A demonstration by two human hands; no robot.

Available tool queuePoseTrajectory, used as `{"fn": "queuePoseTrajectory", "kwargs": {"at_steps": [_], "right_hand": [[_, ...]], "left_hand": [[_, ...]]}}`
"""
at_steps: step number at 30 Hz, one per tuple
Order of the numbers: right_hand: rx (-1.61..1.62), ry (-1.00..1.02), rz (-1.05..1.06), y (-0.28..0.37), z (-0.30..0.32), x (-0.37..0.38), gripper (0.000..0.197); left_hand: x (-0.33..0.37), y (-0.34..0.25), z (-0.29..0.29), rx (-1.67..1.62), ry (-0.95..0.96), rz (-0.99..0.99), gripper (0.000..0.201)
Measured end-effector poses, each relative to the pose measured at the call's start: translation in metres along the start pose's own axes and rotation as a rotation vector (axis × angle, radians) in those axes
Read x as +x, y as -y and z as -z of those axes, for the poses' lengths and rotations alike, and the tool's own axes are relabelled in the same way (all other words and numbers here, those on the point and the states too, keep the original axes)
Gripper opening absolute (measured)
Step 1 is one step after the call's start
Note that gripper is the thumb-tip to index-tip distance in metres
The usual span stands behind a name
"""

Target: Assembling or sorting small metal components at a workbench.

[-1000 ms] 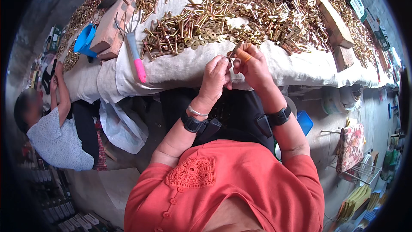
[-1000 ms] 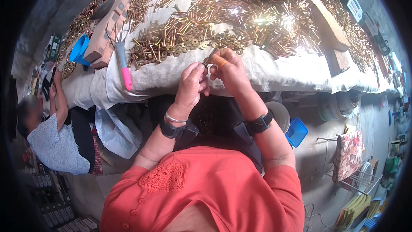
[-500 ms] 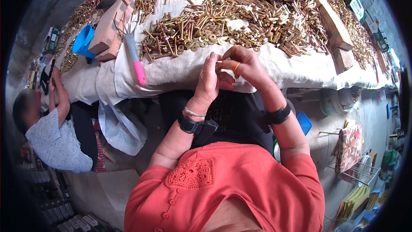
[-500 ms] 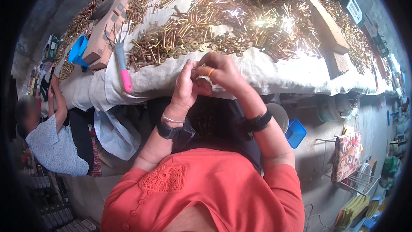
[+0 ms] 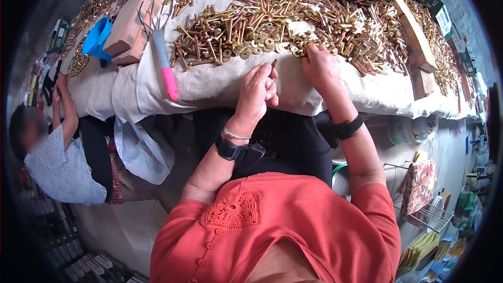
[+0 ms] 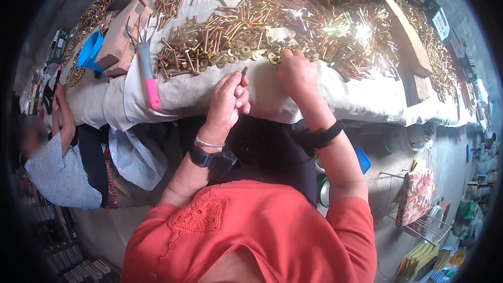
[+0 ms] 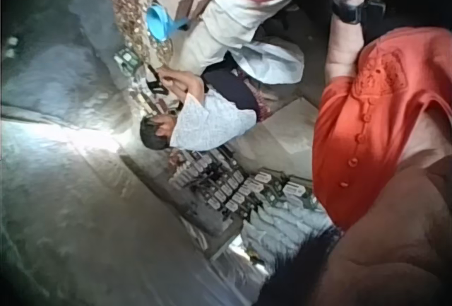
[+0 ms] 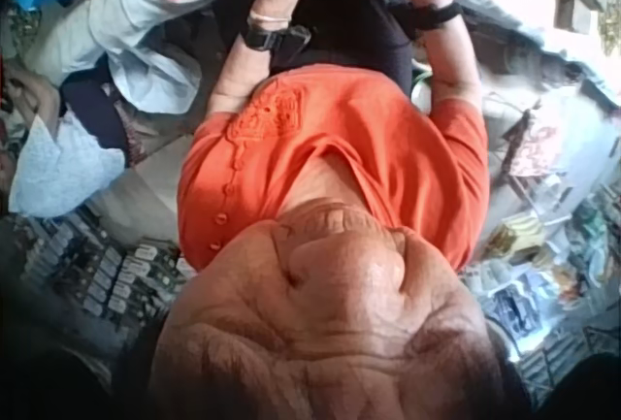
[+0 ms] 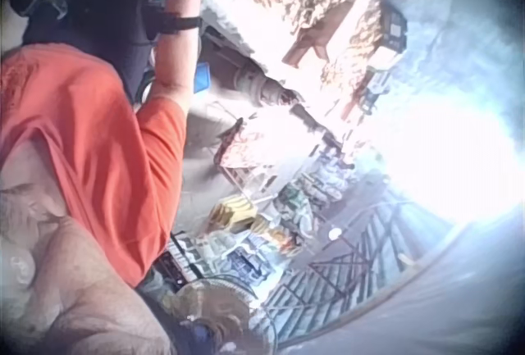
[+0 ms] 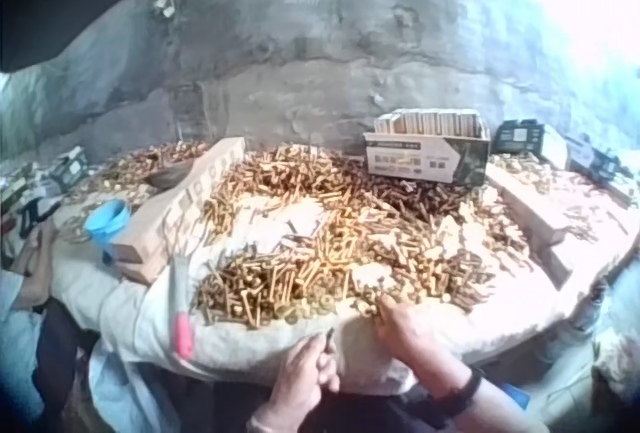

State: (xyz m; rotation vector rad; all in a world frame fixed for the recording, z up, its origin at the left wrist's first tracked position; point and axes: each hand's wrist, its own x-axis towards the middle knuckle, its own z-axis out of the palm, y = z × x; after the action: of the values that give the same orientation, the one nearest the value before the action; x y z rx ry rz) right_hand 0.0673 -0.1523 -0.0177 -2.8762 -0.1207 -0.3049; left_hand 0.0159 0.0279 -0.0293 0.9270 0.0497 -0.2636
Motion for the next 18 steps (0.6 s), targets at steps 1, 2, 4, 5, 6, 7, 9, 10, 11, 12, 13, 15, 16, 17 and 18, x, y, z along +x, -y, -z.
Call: {"fn": "queuePoseTrajectory", "kwargs": {"at_steps": [1, 2, 4, 5, 6, 7, 9, 10, 11, 12, 13, 15, 16, 17, 18], "right_hand": [[0.011, -0.026, 0.013, 0.001, 0.001, -0.001, 0.017], [0.01, -0.024, 0.017, -0.001, 0.001, -0.002, 0.017], [0.051, -0.023, 0.039, -0.004, 0.001, -0.001, 0.016], [0.089, -0.057, 0.076, -0.004, 0.002, -0.004, 0.015], [0.087, -0.058, 0.077, -0.005, 0.004, -0.006, 0.015], [0.098, -0.02, 0.113, -0.006, 0.006, -0.009, 0.015], [0.108, 0.014, 0.15, -0.007, 0.011, -0.013, 0.015], [0.095, 0.044, 0.158, -0.007, 0.014, -0.015, 0.015], [0.082, 0.073, 0.164, -0.007, 0.016, -0.017, 0.015], [0.081, 0.068, 0.161, -0.011, 0.013, -0.016, 0.015], [0.121, 0.046, 0.153, -0.015, 0.007, -0.015, 0.016], [0.163, 0.019, 0.146, -0.021, 0.004, -0.015, 0.017], [0.339, -0.028, 0.153, -0.022, 0.004, -0.016, 0.017], [0.515, -0.076, 0.159, -0.022, 0.005, -0.018, 0.018], [0.519, -0.077, 0.158, -0.021, 0.009, -0.02, 0.018]], "left_hand": [[-0.001, 0.0, 0.002, -0.003, -0.003, -0.001, 0.029], [-0.002, 0.0, 0.004, -0.011, -0.003, -0.005, 0.028], [-0.003, -0.001, 0.006, -0.021, -0.002, -0.012, 0.028], [-0.004, -0.002, 0.006, -0.012, -0.01, -0.014, 0.028], [-0.005, -0.002, 0.005, -0.004, -0.017, -0.016, 0.028], [-0.006, -0.003, 0.005, -0.005, -0.015, -0.017, 0.028], [-0.008, -0.004, 0.003, 0.005, -0.011, -0.027, 0.029], [-0.009, -0.003, 0.003, 0.006, -0.008, -0.029, 0.029], [-0.009, -0.003, 0.003, 0.011, 0.007, -0.03, 0.028], [-0.009, -0.002, 0.002, 0.019, 0.025, -0.03, 0.028], [-0.01, -0.002, -0.001, 0.021, 0.031, -0.03, 0.028], [-0.013, 0.0, -0.006, 0.017, 0.017, -0.027, 0.029], [-0.014, -0.001, -0.009, 0.021, 0.018, -0.029, 0.029], [-0.014, -0.003, -0.012, 0.047, 0.026, -0.03, 0.028], [-0.016, -0.003, -0.014, 0.072, 0.032, -0.029, 0.028]]}}
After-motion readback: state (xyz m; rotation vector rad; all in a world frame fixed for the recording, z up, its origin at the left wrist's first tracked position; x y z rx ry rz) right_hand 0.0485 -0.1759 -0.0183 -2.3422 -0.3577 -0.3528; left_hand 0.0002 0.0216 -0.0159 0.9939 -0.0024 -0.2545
